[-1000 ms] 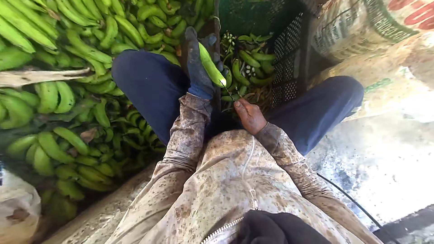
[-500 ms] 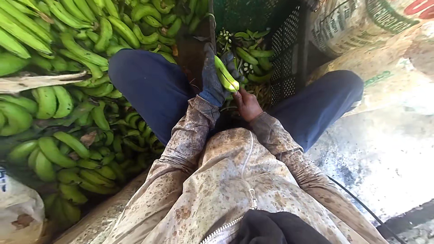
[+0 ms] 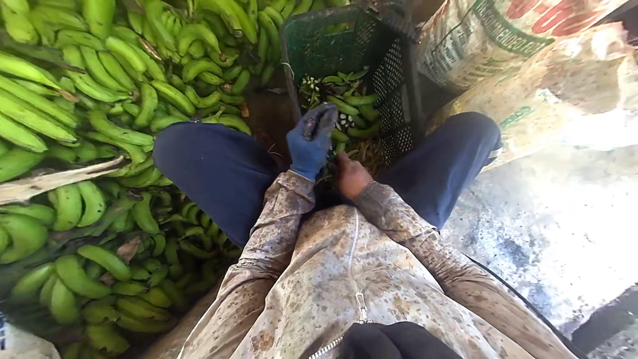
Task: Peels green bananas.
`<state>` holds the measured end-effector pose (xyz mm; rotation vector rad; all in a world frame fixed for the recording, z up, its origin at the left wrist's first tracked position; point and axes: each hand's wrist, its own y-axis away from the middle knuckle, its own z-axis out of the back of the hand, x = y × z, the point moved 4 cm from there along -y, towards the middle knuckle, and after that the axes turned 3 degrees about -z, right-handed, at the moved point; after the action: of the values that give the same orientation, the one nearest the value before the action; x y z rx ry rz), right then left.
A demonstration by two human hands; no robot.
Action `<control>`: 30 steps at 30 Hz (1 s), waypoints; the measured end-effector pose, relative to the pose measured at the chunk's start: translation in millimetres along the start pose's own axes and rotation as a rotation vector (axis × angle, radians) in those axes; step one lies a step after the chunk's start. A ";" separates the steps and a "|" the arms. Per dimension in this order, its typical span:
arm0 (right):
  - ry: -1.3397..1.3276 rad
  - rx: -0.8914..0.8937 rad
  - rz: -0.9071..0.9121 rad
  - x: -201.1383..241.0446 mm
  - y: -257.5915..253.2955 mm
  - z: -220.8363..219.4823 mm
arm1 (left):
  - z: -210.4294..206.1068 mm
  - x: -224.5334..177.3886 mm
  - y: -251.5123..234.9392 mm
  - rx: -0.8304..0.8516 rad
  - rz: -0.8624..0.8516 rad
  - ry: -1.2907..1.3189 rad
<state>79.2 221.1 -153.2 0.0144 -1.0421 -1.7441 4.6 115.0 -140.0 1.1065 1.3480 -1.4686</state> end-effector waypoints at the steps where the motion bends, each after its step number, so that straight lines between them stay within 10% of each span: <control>1: 0.025 -0.029 -0.013 -3.9 -12.0 1.8 | 2.8 -2.7 -4.5 -0.069 0.049 0.165; 7: -0.449 -0.109 -0.211 -62.2 -66.6 39.8 | 36.6 -9.7 -22.1 -0.059 0.120 0.876; 15: -1.710 0.262 -0.083 -10.6 -19.7 12.8 | 9.4 8.0 -11.5 0.062 0.193 1.211; 23: -1.324 -0.842 0.155 -92.2 49.3 183.4 | 16.0 -20.7 -20.7 -0.088 0.342 0.730; 26: -0.674 -1.295 -0.121 -147.0 99.0 257.7 | 33.9 9.7 -11.5 -0.064 0.306 0.657; 30: -0.150 -1.328 -0.386 -175.5 117.7 311.5 | 28.2 8.8 -17.0 -0.101 0.363 0.665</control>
<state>101.3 545.5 36.4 -0.7922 0.2073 -2.5095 -16.0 88.0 -143.0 1.7544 1.5227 -0.7799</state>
